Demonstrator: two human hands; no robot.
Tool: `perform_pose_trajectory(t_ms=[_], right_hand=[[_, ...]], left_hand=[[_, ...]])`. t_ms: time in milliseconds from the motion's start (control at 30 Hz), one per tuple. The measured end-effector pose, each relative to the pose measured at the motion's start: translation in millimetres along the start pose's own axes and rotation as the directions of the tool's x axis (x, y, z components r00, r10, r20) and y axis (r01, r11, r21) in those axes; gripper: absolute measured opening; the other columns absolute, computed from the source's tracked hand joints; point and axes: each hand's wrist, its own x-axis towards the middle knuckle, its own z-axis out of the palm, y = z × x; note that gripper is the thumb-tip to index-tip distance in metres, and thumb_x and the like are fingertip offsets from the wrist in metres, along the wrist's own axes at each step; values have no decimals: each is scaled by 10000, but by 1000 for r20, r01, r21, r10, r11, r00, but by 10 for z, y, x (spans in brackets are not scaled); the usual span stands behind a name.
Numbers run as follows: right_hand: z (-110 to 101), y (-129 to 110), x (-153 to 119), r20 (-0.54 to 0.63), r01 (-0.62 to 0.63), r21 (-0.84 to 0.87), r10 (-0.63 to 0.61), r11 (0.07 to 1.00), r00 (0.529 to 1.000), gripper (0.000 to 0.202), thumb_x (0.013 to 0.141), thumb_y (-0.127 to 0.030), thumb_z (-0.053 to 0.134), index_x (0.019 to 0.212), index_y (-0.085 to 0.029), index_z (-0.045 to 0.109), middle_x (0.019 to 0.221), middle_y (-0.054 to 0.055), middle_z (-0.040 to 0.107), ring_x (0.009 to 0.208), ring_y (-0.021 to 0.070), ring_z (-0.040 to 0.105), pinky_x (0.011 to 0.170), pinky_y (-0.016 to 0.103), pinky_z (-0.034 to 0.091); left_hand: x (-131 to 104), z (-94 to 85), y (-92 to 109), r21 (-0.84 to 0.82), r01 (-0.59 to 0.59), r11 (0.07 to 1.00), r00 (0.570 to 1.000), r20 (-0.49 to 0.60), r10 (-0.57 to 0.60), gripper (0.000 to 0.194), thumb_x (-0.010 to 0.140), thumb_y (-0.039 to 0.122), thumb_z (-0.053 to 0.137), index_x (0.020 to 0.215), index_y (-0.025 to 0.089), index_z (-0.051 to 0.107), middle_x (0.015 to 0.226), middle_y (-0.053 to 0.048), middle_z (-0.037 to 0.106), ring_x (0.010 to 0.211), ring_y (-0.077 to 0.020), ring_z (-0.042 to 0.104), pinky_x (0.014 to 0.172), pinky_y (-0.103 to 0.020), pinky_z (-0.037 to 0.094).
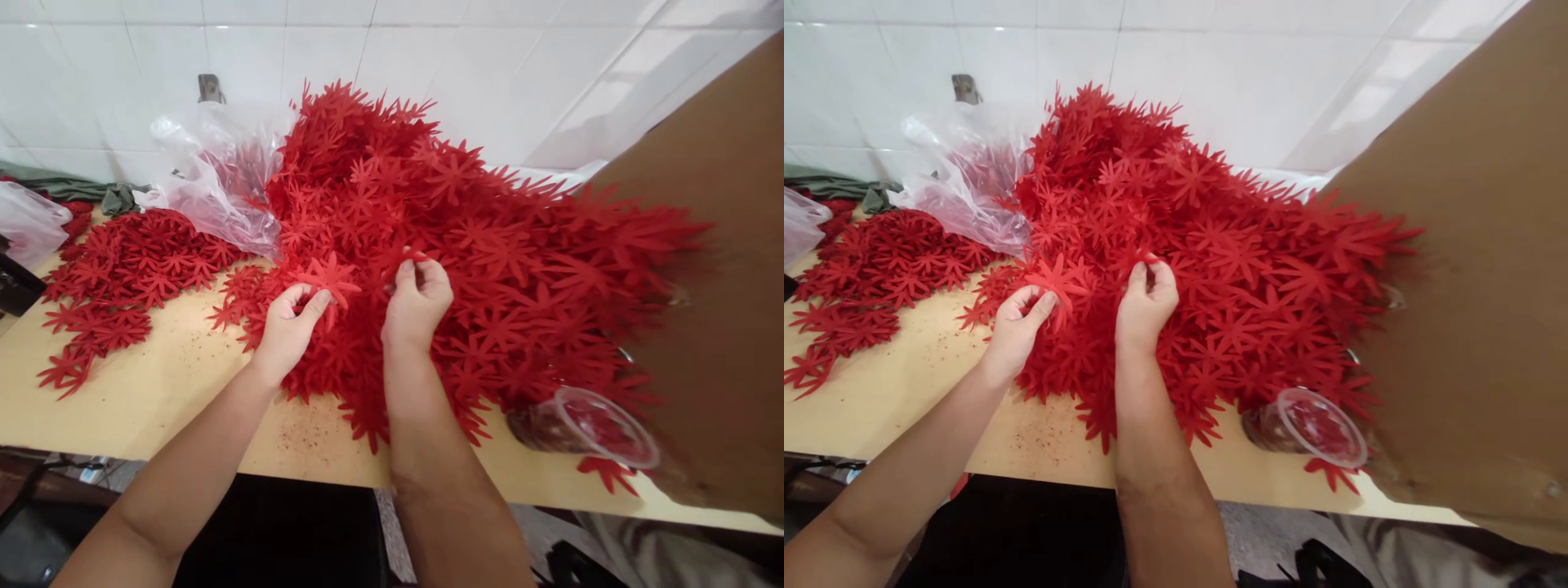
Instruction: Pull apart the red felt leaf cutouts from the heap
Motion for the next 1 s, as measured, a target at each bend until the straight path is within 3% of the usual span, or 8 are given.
perform_pose_trajectory(t_ms=[167, 267, 367, 433, 600, 767, 900, 1000], right_hand=[[8, -112, -96, 188, 173, -40, -162, 984, 969, 388, 771, -489, 509, 974, -184, 639, 1059, 84, 643, 1031, 166, 580, 968, 384, 413], [31, -240, -200, 421, 18, 73, -47, 997, 906, 428, 804, -544, 425, 861, -190, 660, 863, 55, 674, 854, 148, 627, 851, 354, 476], [56, -327, -271, 647, -144, 60, 72, 988, 759, 364, 679, -548, 603, 679, -185, 629, 630, -6, 609, 635, 106, 577, 652, 271, 481], [72, -356, -296, 691, -196, 44, 111, 980, 714, 367, 586, -522, 695, 580, -175, 577, 555, -35, 550, 555, 73, 507, 560, 225, 434], [92, -327, -253, 582, -203, 80, 119, 976, 804, 371, 603, -508, 682, 568, -173, 527, 507, -61, 468, 481, 42, 393, 476, 198, 339], [69, -109, -63, 237, -165, 111, 135, 980, 962, 288, 659, -430, 641, 662, -189, 483, 546, -73, 453, 466, 39, 385, 478, 196, 344], [49, 5, 9, 211, -95, 71, 78, 993, 974, 265, 659, -369, 639, 821, -199, 516, 773, -14, 585, 616, 70, 517, 587, 223, 431], [56, 6, -27, 293, -85, 33, 71, 996, 953, 208, 695, -364, 605, 774, -193, 519, 659, -30, 560, 571, 78, 517, 579, 235, 441]], left_hand=[[25, -10, -33, -36, 36, 999, 999, 35, -34, 231, 705, 381, 631, 700, 159, 565, 646, 45, 538, 576, -46, 434, 608, -200, 357], [31, -16, -38, -4, 26, 1000, 997, 74, -25, 223, 710, 371, 625, 696, 156, 565, 653, 42, 537, 594, -51, 441, 619, -207, 362], [36, -32, -26, 29, -12, 999, 993, 122, 9, 225, 706, 362, 630, 665, 155, 552, 645, 46, 520, 603, -52, 432, 637, -211, 370], [41, -50, -14, 43, -13, 999, 992, 126, 8, 215, 695, 352, 640, 671, 153, 559, 652, 43, 529, 608, -52, 435, 635, -207, 375], [84, -118, 20, 28, 26, 999, 997, 74, -28, 168, 654, 294, 682, 734, 159, 619, 684, 35, 593, 634, -48, 494, 670, -200, 395], [198, -196, 100, -149, 95, 984, 995, 35, -90, 181, 598, 271, 728, 714, 168, 634, 667, 46, 599, 606, -35, 507, 632, -174, 391], [272, -184, 153, -213, 124, 969, 990, 88, -107, 242, 603, 235, 719, 828, 195, 639, 706, 54, 599, 623, -41, 520, 630, -169, 398], [289, -148, 118, -172, 117, 978, 988, 121, -97, 296, 621, 219, 702, 907, 200, 629, 761, 42, 617, 668, -58, 534, 684, -187, 417]])
